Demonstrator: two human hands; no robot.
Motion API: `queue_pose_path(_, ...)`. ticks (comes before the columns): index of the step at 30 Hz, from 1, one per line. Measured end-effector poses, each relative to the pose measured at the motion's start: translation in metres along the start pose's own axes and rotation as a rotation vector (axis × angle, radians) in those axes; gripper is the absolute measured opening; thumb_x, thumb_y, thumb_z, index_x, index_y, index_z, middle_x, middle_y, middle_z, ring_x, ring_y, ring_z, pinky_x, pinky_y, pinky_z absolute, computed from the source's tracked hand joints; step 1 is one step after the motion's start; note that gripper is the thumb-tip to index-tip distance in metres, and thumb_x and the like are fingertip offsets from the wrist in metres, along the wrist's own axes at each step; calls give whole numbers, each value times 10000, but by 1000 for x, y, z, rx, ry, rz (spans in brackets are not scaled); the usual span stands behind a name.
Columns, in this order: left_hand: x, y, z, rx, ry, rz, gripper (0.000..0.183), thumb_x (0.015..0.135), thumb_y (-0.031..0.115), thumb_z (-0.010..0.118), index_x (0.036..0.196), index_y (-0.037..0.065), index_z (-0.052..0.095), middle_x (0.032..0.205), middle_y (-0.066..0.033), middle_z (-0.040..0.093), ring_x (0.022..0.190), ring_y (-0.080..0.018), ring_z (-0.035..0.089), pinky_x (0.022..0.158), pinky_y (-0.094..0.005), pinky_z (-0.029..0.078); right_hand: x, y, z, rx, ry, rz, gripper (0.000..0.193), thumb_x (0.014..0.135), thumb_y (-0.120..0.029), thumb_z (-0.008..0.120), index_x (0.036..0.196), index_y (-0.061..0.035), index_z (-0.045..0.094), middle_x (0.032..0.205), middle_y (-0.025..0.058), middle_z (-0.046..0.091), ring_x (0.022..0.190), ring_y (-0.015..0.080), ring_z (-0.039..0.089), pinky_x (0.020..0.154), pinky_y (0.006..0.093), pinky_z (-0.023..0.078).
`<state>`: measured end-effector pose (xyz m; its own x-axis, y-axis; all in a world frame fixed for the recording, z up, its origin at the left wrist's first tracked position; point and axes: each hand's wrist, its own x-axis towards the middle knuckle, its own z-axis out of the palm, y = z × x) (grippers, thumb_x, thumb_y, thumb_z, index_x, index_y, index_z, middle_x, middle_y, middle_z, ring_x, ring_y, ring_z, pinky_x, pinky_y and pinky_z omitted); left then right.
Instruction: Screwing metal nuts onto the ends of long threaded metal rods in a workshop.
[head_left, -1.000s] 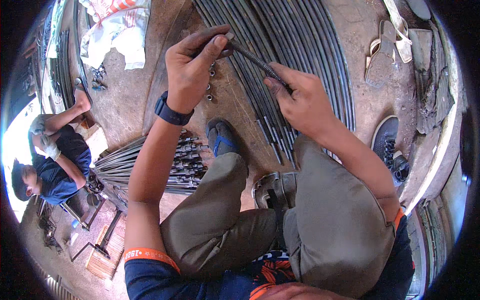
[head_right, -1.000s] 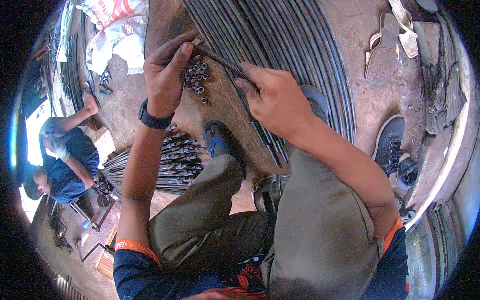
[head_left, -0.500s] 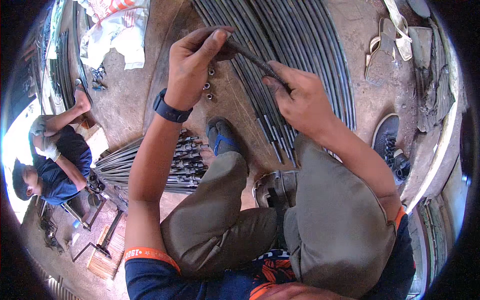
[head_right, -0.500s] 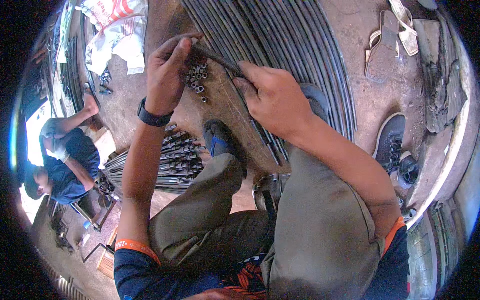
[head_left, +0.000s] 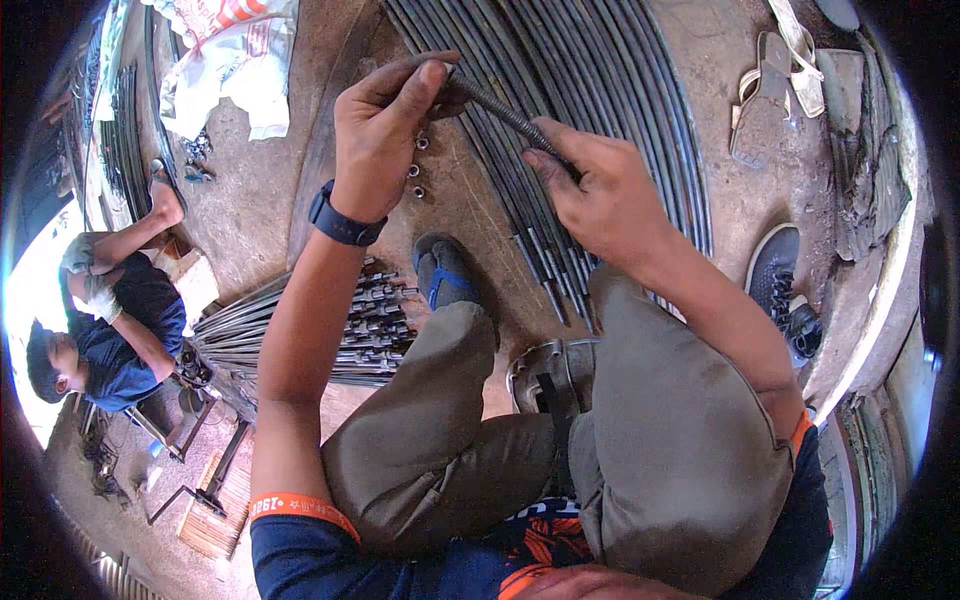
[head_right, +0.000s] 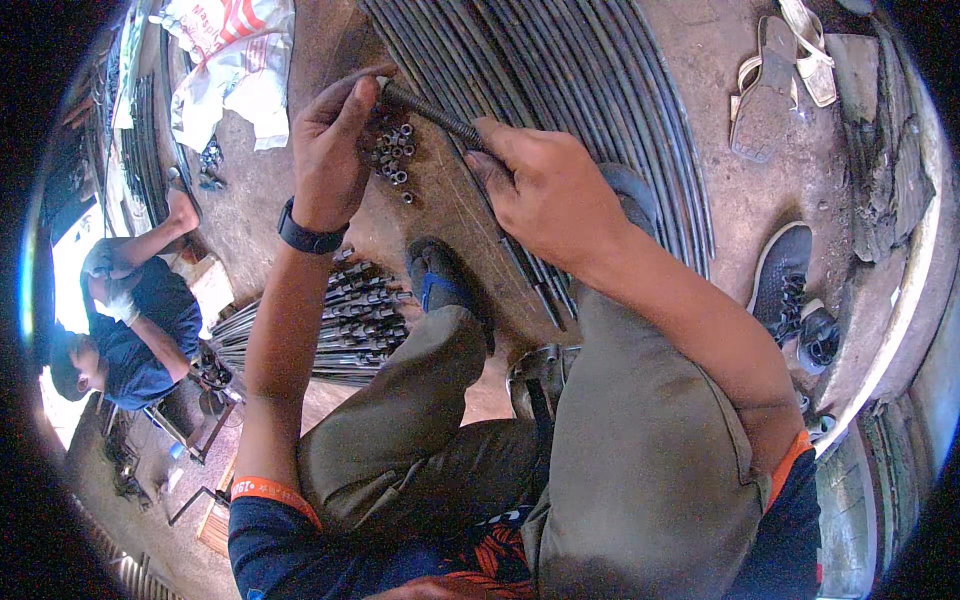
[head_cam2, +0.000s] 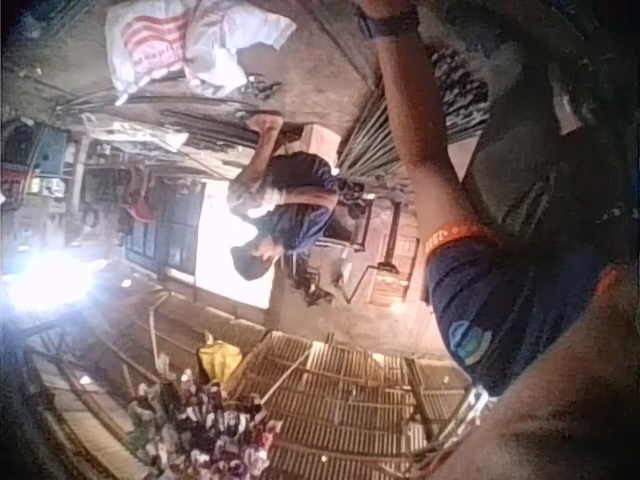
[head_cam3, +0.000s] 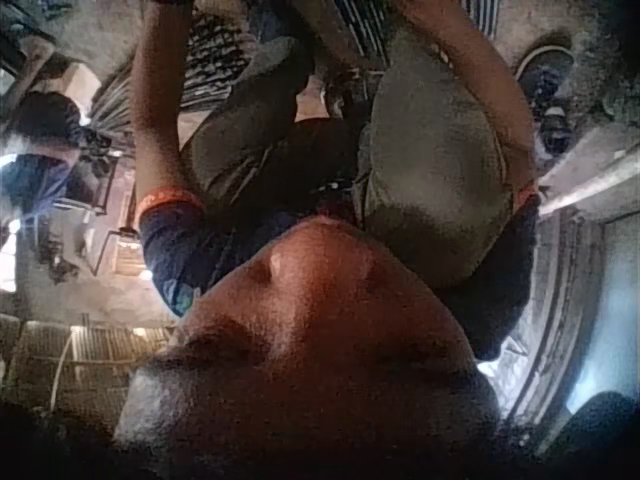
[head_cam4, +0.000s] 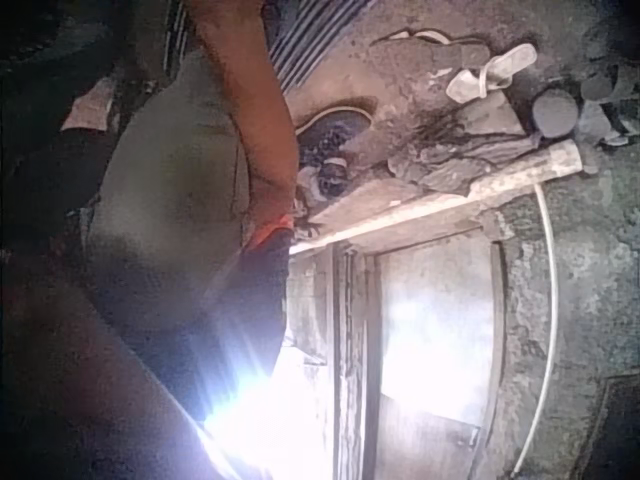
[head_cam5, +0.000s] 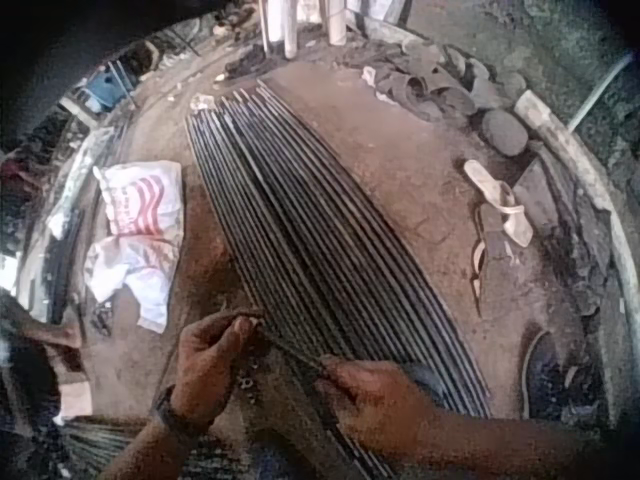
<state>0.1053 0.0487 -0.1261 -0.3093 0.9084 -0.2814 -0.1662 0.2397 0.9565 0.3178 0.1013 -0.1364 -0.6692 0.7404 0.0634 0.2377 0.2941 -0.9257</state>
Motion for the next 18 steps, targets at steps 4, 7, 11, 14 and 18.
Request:
queue_pose_path(4, -2, 2, 8, 17, 47, 10, 261, 921, 184, 632, 1083, -19, 661, 894, -76, 681, 799, -131, 655, 740, -257, 539, 0, 1, -1, -19, 9, -40, 265, 831, -103, 632, 1032, 68, 609, 807, 256, 622, 733, 414, 613, 647, 451, 489)
queue_pose_path(7, -2, 0, 8, 22, 76, -5, 286, 926, 218, 627, 1078, -23, 659, 885, -78, 681, 792, -133, 655, 737, -264, 541, 0, 1, 0, -27, 6, -20, 273, 833, -108, 629, 1039, 71, 606, 815, 255, 623, 740, 415, 611, 657, 454, 489)
queue_pose_path(11, -3, 2, 7, -26, 40, -45, 312, 933, 255, 616, 1073, -21, 658, 878, -82, 681, 789, -134, 657, 728, -263, 539, -1, 2, 2, -41, 18, -50, 275, 837, -110, 623, 1042, 72, 604, 813, 253, 623, 737, 417, 609, 660, 458, 487)
queue_pose_path(14, -4, 2, 7, -11, 39, -41, 327, 936, 282, 609, 1068, -13, 660, 867, -83, 681, 782, -130, 656, 721, -256, 532, -2, 0, 1, -48, 7, -32, 279, 837, -107, 618, 1051, 71, 602, 811, 251, 625, 737, 417, 610, 658, 458, 487)
queue_pose_path(18, -4, 1, 7, 52, 49, -6, 320, 929, 280, 622, 1060, -8, 666, 851, -74, 682, 774, -124, 653, 715, -246, 524, -2, -1, -1, -14, -33, 1, 282, 833, -100, 614, 1061, 66, 599, 806, 258, 618, 739, 419, 609, 653, 465, 484)
